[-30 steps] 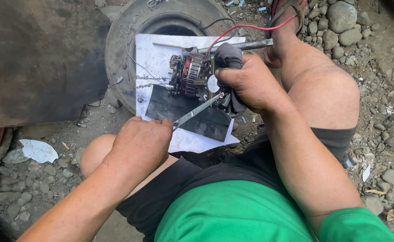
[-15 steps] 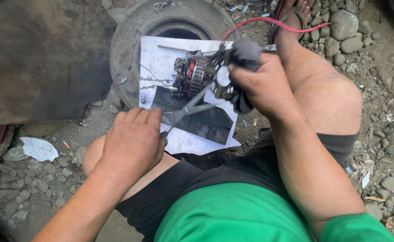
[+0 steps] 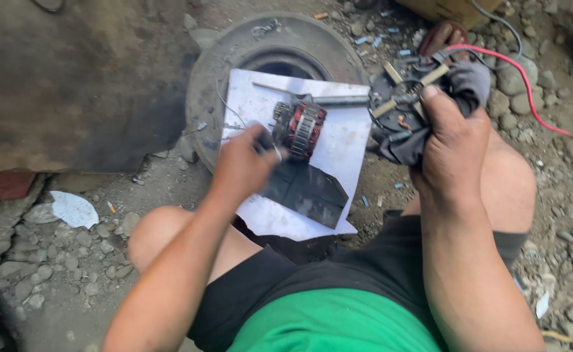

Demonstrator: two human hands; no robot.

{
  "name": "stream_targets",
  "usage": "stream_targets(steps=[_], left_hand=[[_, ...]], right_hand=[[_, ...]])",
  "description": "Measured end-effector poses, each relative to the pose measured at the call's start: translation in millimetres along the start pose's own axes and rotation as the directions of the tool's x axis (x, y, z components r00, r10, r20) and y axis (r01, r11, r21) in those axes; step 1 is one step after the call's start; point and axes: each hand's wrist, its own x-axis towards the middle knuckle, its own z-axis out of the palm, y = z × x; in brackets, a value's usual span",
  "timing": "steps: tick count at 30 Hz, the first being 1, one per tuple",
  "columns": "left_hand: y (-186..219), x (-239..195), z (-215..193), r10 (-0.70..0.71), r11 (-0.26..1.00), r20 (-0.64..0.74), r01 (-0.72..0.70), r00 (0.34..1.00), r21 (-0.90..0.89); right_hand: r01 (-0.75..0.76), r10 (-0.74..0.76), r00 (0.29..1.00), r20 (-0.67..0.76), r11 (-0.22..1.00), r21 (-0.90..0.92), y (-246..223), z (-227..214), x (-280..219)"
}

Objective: The person sits on the ground and uses pliers to adjust components on a small electric motor. They then use a cloth to wipe the motor and a piece of black material placed on a white sheet.

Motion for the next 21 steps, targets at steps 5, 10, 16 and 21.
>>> stream_targets(steps=[5,10,16,21], left_hand=[[-71,124,-46,-0.066,0.96,-0.132,0.099,0.989,0.26],[-111,195,-46,-0.174,0.9,-0.174,0.228,0.969,0.37],[-126,243,-11,-0.261,0.852,-0.017,0.239,0.965,0.465],[-106,232,-22,-0.39,0.917,0.089,0.395,0.917,-0.049]], right_hand=[[-0.069,0.066,0.997,0.049,0.997,0.043,-3,12,-4],[-0.129,0.128,0.988,0.091,0.992,0.006,4,19,-2],[-0.236,0.233,0.963,0.135,0.972,0.013,14,40,-4],[-0.215,0.213,0.976,0.051,0.976,0.035,5,65,-14]])
